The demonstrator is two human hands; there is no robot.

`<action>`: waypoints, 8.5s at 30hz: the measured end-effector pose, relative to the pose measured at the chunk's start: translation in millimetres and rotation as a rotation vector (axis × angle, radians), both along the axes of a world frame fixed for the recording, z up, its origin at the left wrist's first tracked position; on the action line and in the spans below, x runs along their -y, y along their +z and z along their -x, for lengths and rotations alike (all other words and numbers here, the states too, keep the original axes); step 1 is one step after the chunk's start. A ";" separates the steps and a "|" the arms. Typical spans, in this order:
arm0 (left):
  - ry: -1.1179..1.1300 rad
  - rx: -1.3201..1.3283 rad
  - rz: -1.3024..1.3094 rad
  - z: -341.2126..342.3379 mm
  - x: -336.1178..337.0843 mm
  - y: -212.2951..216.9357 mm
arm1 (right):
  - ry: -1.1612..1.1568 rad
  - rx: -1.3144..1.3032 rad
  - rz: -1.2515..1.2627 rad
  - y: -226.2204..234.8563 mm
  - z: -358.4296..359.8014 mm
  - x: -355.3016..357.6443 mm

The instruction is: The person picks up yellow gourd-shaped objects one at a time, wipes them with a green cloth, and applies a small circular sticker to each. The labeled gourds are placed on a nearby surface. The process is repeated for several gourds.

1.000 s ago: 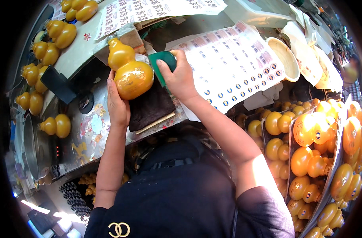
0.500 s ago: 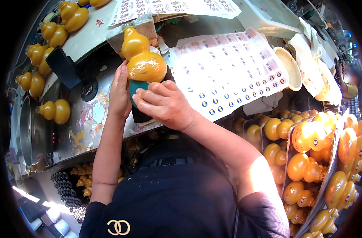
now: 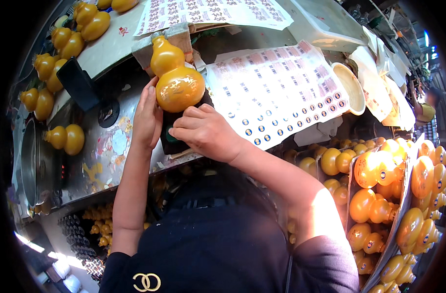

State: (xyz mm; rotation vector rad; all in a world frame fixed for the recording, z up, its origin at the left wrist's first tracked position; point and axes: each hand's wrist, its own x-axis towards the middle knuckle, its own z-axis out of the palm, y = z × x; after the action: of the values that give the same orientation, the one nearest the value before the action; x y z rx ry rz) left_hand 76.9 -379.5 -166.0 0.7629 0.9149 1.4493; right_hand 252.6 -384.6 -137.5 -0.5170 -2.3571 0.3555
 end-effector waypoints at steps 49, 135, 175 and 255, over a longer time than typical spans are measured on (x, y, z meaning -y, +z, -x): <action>0.067 -0.360 -0.026 -15.3 3.7 -2.0 | -0.238 -0.552 0.700 -10.8 -9.3 -76.1; -0.102 -0.203 -0.053 20.4 -35.0 24.2 | 0.273 0.641 0.289 113.4 46.7 -169.5; 0.041 -0.086 0.047 0.2 -42.8 34.6 | -0.099 0.010 1.112 27.3 10.5 -141.7; -0.067 0.045 0.083 14.4 -51.5 28.5 | 0.089 -0.050 1.397 18.6 8.4 -154.6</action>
State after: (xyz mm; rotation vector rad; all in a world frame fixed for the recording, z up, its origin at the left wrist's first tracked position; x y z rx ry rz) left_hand 62.5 -328.0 -137.5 0.6903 0.9016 1.3568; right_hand 244.2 -229.9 -118.9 -0.9568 -1.7407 2.0297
